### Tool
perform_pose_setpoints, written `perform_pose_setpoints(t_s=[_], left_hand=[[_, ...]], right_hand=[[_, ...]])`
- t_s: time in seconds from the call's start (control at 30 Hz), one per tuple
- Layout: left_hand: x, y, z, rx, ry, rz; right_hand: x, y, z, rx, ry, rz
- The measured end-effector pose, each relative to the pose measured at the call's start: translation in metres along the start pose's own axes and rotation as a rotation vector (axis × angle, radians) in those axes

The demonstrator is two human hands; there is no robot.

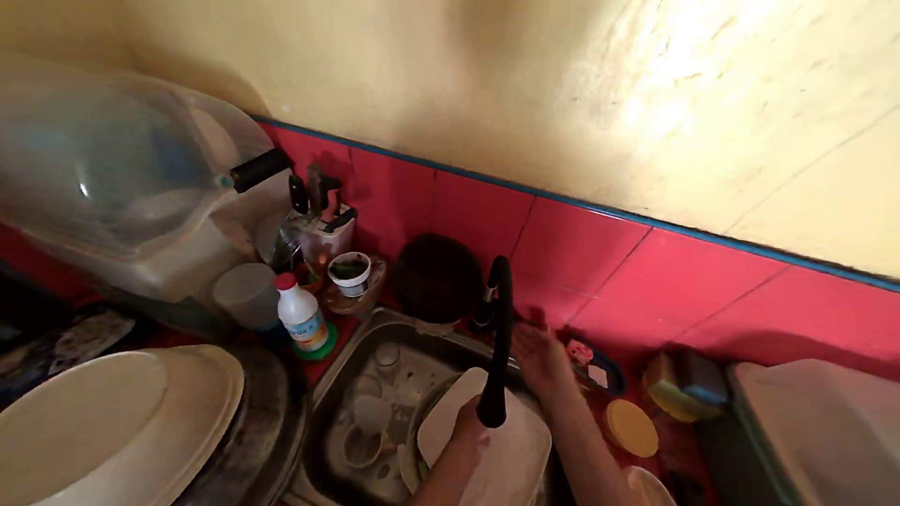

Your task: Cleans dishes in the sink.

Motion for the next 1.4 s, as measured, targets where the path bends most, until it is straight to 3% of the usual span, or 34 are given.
perform_pose_setpoints(t_s=[0.13, 0.23, 0.3, 0.47, 0.57, 0.67, 0.73, 0.8, 0.93, 1.07, 1.17, 1.23, 1.33, 1.4], left_hand=[[-0.005, -0.016, 0.013, -0.263, -0.068, -0.023], [-0.002, -0.029, 0.025, -0.394, -0.080, -0.110], [-0.018, -0.025, 0.013, -0.346, -0.028, -0.094], [-0.052, -0.009, -0.009, -0.104, 0.045, -0.028], [-0.034, -0.023, 0.013, -0.237, -0.024, -0.058], [-0.006, -0.045, 0.040, -0.337, 0.011, 0.019], [-0.009, -0.043, 0.034, -0.352, -0.044, -0.014], [-0.008, -0.037, 0.030, -0.331, -0.079, 0.003], [0.013, -0.021, 0.027, -0.245, -0.119, 0.004], [0.019, -0.005, 0.017, -0.055, -0.054, 0.030], [0.016, -0.003, 0.008, 0.099, 0.037, 0.060], [0.016, -0.004, 0.004, 0.009, 0.033, 0.051], [0.016, -0.008, -0.001, -0.253, 0.014, 0.018], [0.006, -0.009, -0.005, -0.308, 0.142, 0.164]], right_hand=[[-0.039, -0.014, -0.083, 0.025, 0.257, 0.051], [-0.060, -0.011, -0.135, 0.329, 0.516, 0.107], [-0.060, -0.007, -0.154, 0.468, 0.541, 0.123], [-0.046, 0.011, -0.165, 0.511, 0.442, 0.234], [-0.054, 0.012, -0.157, 0.639, 0.462, 0.178], [-0.075, 0.002, -0.144, 0.644, 0.543, 0.112], [-0.077, -0.008, -0.131, 0.512, 0.512, 0.090], [-0.067, -0.011, -0.103, 0.332, 0.353, 0.071], [-0.032, 0.024, -0.007, 0.133, 0.027, 0.071], [-0.011, 0.053, 0.053, 0.090, -0.092, 0.099], [-0.009, 0.040, 0.040, 0.112, -0.073, 0.144], [-0.017, 0.019, 0.006, 0.011, -0.041, 0.119], [-0.052, -0.005, -0.061, -0.458, -0.087, 0.083], [-0.081, -0.002, -0.110, -0.782, -0.144, 0.168]])
Point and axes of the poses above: each hand's wrist, its own x-axis towards the middle knuckle, its own y-axis out of the palm, z = x × y, the point moved 7 cm from there along x, towards the middle knuckle, and after that the axes turned 10 degrees about z, right-handed, at the moved point
